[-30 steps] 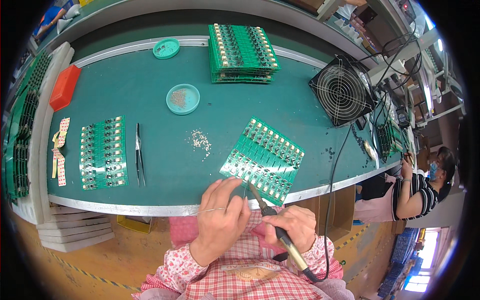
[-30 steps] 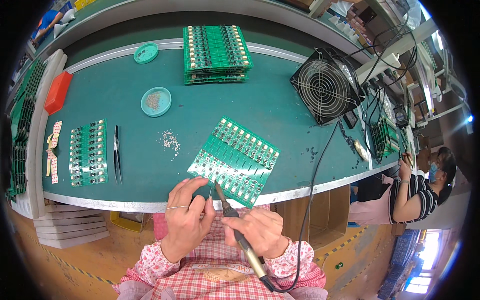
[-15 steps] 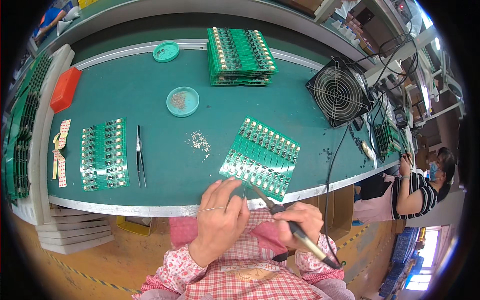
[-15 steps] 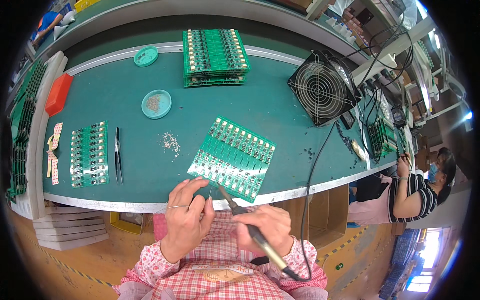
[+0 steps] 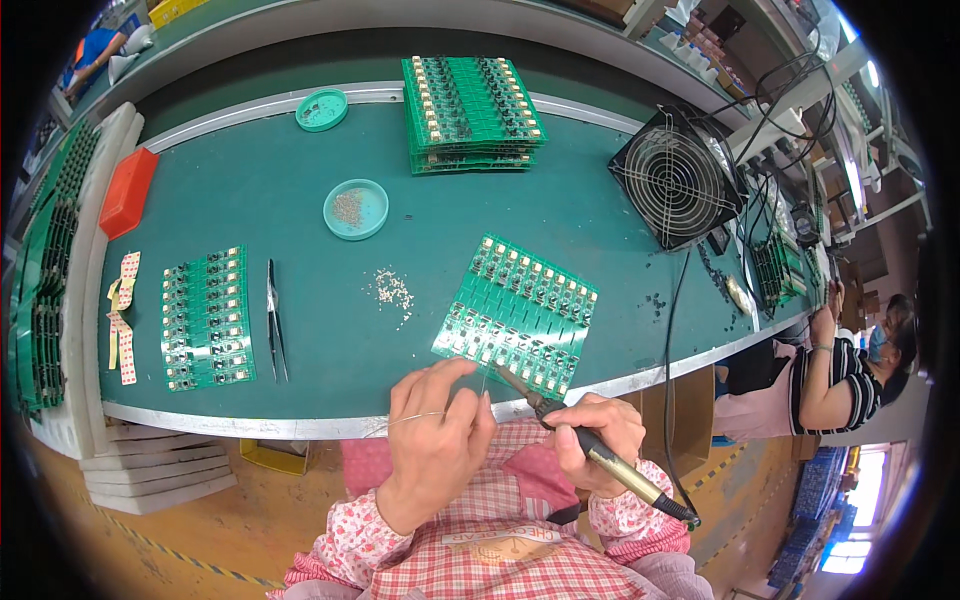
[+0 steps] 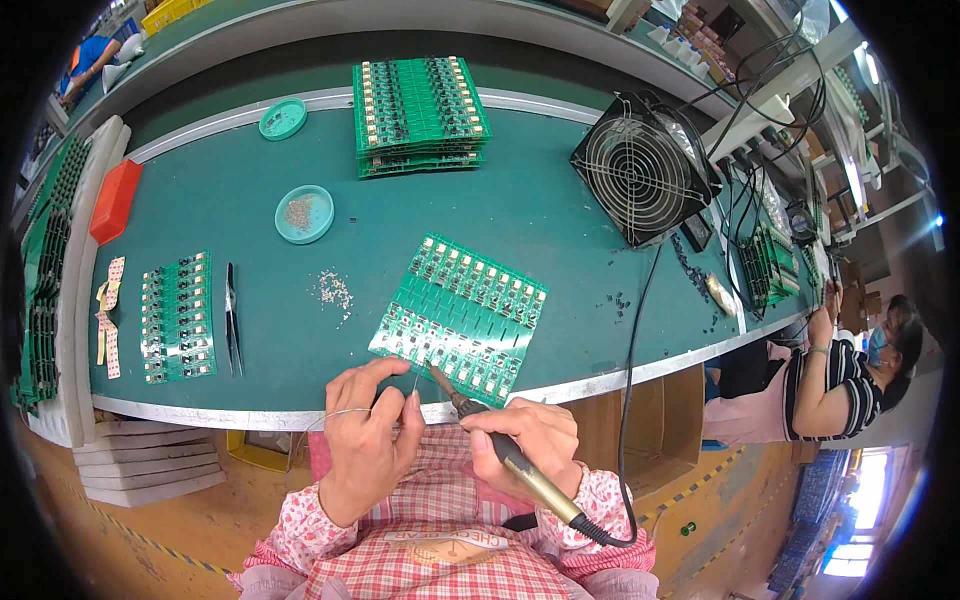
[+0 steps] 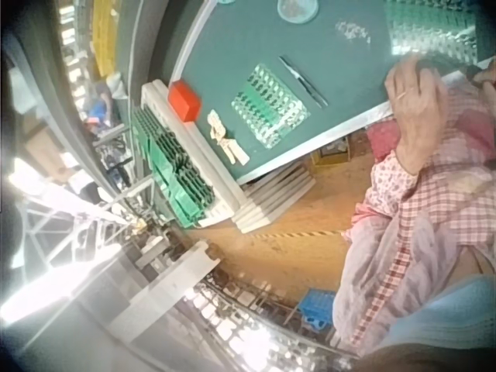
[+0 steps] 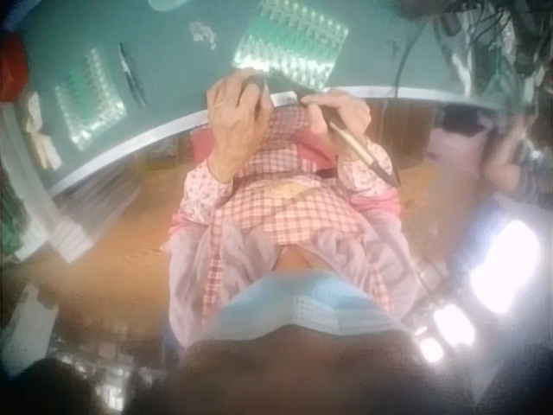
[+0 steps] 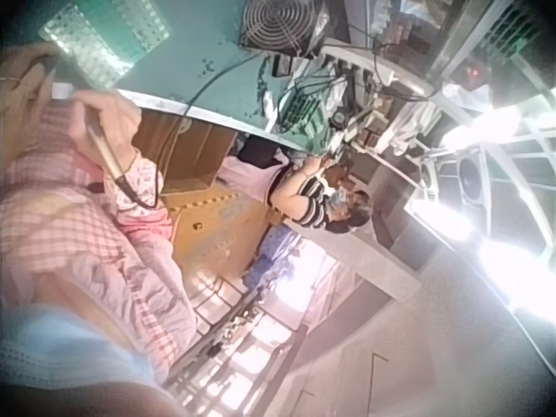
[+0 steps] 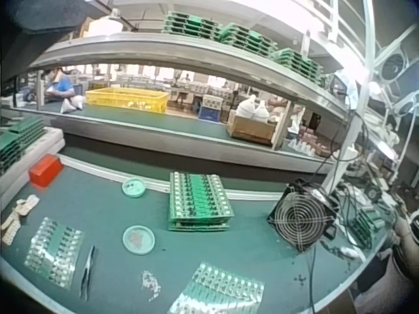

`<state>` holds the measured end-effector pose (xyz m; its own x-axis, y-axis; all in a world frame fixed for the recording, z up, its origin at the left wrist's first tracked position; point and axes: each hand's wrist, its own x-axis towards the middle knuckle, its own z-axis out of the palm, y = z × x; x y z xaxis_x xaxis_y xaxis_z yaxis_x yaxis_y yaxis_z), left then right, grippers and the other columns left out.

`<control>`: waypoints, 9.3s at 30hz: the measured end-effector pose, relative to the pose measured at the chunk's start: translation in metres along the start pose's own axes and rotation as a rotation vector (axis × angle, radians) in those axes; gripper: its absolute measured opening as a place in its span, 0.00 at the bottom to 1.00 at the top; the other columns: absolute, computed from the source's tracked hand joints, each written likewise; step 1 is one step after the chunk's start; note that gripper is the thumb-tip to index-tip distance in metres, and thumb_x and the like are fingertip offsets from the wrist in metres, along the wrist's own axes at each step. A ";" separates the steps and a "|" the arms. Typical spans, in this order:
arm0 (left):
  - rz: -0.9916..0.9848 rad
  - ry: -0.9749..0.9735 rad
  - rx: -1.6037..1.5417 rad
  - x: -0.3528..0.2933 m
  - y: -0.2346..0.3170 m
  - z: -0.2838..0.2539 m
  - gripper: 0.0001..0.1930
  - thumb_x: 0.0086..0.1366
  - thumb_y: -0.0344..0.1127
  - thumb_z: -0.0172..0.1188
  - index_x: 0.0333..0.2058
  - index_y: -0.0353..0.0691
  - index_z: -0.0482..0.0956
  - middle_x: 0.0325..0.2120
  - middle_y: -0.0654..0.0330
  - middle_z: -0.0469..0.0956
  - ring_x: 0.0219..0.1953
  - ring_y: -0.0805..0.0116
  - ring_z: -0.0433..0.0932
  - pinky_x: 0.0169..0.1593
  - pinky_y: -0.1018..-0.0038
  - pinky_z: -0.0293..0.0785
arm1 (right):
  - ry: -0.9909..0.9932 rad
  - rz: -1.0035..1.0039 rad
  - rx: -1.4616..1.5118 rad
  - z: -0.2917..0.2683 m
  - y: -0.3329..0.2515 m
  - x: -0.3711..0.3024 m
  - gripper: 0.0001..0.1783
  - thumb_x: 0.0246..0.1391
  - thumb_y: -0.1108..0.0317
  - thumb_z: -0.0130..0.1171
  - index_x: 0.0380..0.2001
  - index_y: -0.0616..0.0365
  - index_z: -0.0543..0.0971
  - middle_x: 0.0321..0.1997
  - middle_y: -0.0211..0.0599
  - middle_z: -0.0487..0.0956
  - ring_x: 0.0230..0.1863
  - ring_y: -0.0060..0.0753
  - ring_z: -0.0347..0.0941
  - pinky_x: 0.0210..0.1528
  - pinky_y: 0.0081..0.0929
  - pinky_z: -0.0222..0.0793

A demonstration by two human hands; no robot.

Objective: The person solders components onto small green circuit boards using a soldering iron and solder wire, with tweezers to position the components and a cooling fan to dissipate heat.

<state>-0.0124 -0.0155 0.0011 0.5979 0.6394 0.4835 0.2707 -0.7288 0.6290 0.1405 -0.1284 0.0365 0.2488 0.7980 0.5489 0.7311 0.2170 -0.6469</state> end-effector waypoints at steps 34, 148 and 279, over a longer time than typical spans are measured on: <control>-0.023 -0.034 0.004 0.005 0.002 -0.002 0.06 0.55 0.24 0.64 0.27 0.37 0.74 0.43 0.58 0.79 0.41 0.56 0.77 0.48 0.62 0.66 | 0.131 0.180 0.076 -0.004 0.004 -0.015 0.05 0.53 0.71 0.63 0.31 0.61 0.79 0.20 0.35 0.81 0.15 0.26 0.74 0.19 0.24 0.68; 0.056 -0.075 -0.030 -0.016 0.009 -0.014 0.08 0.54 0.25 0.65 0.25 0.42 0.74 0.32 0.64 0.79 0.41 0.65 0.80 0.58 0.56 0.61 | 0.142 0.037 -0.158 -0.020 0.010 -0.015 0.13 0.47 0.75 0.70 0.39 0.59 0.82 0.25 0.34 0.80 0.22 0.30 0.73 0.25 0.26 0.68; 0.034 -0.039 -0.001 0.006 0.010 0.010 0.08 0.51 0.25 0.66 0.26 0.40 0.74 0.38 0.61 0.79 0.33 0.63 0.75 0.45 0.65 0.63 | 0.073 0.315 0.133 -0.040 -0.002 -0.005 0.03 0.50 0.73 0.61 0.28 0.61 0.78 0.19 0.33 0.80 0.17 0.24 0.77 0.21 0.22 0.71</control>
<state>0.0014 -0.0214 0.0045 0.6354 0.6044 0.4806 0.2489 -0.7495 0.6134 0.1633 -0.1553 0.0564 0.4970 0.7964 0.3445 0.5230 0.0419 -0.8513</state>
